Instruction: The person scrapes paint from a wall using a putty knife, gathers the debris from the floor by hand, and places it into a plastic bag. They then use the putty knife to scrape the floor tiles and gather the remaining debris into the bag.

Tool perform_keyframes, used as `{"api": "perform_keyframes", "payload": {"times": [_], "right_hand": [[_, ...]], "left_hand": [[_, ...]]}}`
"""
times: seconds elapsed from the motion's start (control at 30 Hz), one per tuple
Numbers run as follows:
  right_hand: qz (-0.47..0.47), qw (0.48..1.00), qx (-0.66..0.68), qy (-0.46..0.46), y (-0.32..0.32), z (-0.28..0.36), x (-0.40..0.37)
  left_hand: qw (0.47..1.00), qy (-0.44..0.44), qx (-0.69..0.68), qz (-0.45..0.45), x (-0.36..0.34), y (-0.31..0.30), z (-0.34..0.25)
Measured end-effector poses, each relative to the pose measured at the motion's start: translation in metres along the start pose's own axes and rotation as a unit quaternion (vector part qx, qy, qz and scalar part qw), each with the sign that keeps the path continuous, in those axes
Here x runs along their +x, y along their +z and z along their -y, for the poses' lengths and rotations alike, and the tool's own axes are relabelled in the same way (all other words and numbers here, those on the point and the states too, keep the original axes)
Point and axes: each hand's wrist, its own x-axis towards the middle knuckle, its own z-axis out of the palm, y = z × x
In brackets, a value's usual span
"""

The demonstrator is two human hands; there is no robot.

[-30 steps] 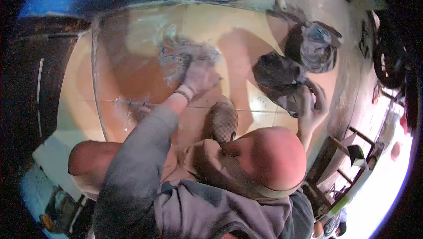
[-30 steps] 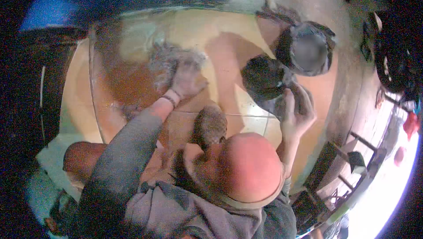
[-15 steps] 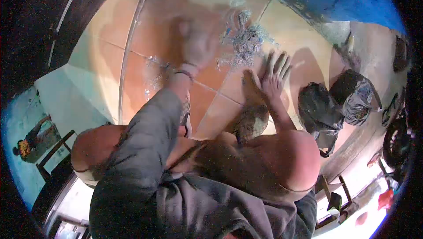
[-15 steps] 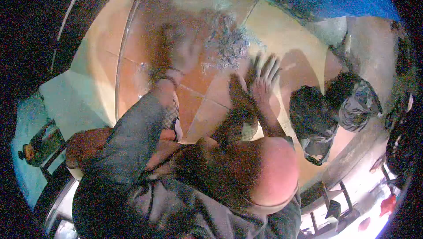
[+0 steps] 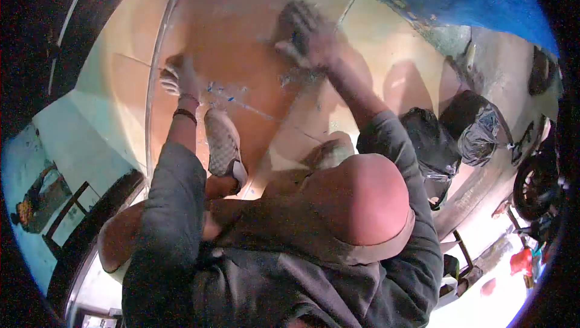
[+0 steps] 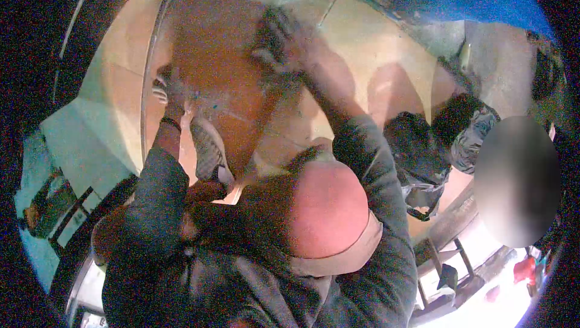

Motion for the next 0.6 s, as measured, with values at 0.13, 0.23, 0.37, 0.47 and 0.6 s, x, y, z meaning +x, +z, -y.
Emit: {"api": "perform_keyframes", "payload": {"times": [0.13,0.23,0.37,0.47,0.6], "right_hand": [[0.076,0.992,0.101,0.002,-0.013,0.038,-0.034],[0.0,0.987,0.098,0.125,-0.036,0.069,-0.073],[0.078,0.963,-0.088,0.241,-0.04,0.088,-0.14],[0.112,0.956,-0.1,0.254,-0.033,0.088,-0.109],[0.019,0.978,-0.059,0.201,-0.003,0.055,-0.046]], "left_hand": [[0.769,-0.161,-0.616,0.055,0.034,-0.203,-0.001],[0.808,-0.065,-0.586,-0.012,0.052,-0.242,-0.03],[0.819,0.016,-0.552,-0.157,0.097,-0.266,-0.061],[0.873,0.084,-0.433,-0.206,0.134,-0.274,-0.075],[0.767,0.21,-0.578,-0.182,0.136,-0.308,-0.069]]}}
